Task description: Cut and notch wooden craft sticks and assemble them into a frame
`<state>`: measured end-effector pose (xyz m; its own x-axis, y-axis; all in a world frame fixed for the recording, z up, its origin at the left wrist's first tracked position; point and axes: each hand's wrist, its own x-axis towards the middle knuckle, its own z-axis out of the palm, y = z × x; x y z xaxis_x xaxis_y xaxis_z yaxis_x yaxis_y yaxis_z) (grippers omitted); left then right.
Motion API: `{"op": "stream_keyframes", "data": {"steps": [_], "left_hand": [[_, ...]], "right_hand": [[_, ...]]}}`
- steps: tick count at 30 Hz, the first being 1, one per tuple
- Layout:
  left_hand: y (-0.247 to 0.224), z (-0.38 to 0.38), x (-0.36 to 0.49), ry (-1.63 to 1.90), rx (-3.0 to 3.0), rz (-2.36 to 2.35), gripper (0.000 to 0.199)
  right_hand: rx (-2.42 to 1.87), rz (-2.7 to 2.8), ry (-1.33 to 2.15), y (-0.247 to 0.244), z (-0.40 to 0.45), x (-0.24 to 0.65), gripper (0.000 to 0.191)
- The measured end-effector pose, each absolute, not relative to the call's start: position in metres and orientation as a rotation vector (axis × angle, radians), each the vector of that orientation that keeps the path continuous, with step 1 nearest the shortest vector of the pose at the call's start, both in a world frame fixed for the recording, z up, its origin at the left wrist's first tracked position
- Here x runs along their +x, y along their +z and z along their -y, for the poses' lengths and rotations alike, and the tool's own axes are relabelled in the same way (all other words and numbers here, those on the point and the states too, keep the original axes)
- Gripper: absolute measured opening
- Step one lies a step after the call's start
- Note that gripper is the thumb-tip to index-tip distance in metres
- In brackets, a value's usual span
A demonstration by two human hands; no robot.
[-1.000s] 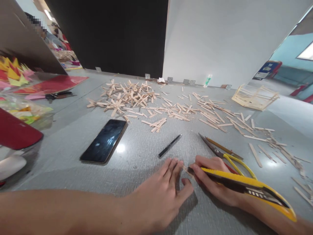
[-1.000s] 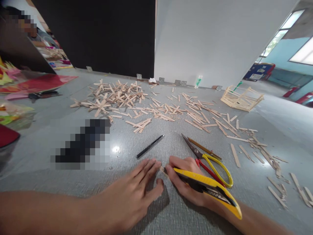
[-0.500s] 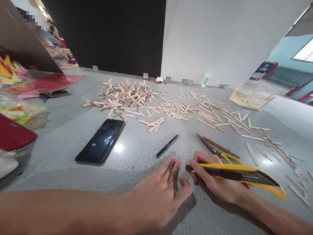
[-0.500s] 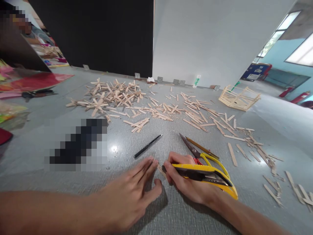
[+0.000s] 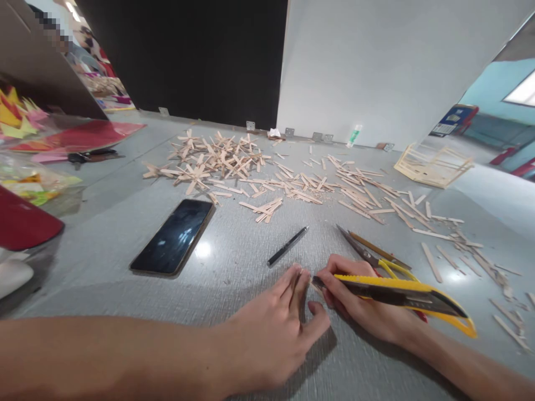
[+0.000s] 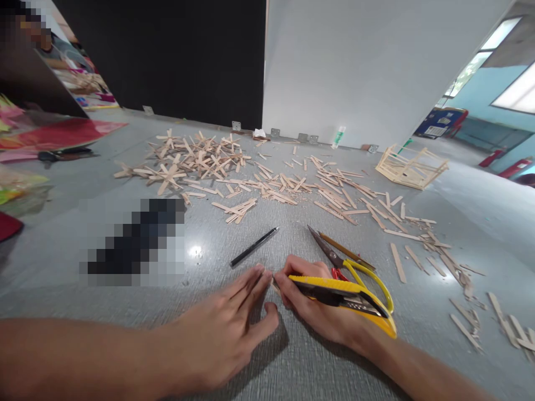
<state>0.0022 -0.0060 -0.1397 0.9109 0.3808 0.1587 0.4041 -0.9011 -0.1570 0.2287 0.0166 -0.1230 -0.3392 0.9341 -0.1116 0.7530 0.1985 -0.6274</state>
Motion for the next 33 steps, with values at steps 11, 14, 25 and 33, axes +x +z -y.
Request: {"op": "stream_keyframes", "data": {"steps": [11, 14, 25, 33], "left_hand": [[-0.1387, 0.0055, 0.0028, -0.188, -2.925, 0.611, 0.040], [-0.1390, 0.0056, 0.0027, -0.179, -2.927, 0.615, 0.040], [-0.1387, 0.0057, 0.0036, -0.123, -2.917, 0.667, 0.041], [-0.1412, 0.0068, 0.0017, -0.090, -2.874, 0.739, 0.049]], "right_hand": [[-1.558, 2.144, 0.925, -0.1279, -0.0162, 0.2293, 0.040], [-1.561, 2.164, 0.895, -0.1281, -0.0161, 0.2297, 0.040], [-1.443, 2.314, 0.626, -0.1303, -0.0136, 0.2302, 0.036], [-1.403, 2.345, 0.627, -0.1295, -0.0166, 0.2285, 0.042]]}}
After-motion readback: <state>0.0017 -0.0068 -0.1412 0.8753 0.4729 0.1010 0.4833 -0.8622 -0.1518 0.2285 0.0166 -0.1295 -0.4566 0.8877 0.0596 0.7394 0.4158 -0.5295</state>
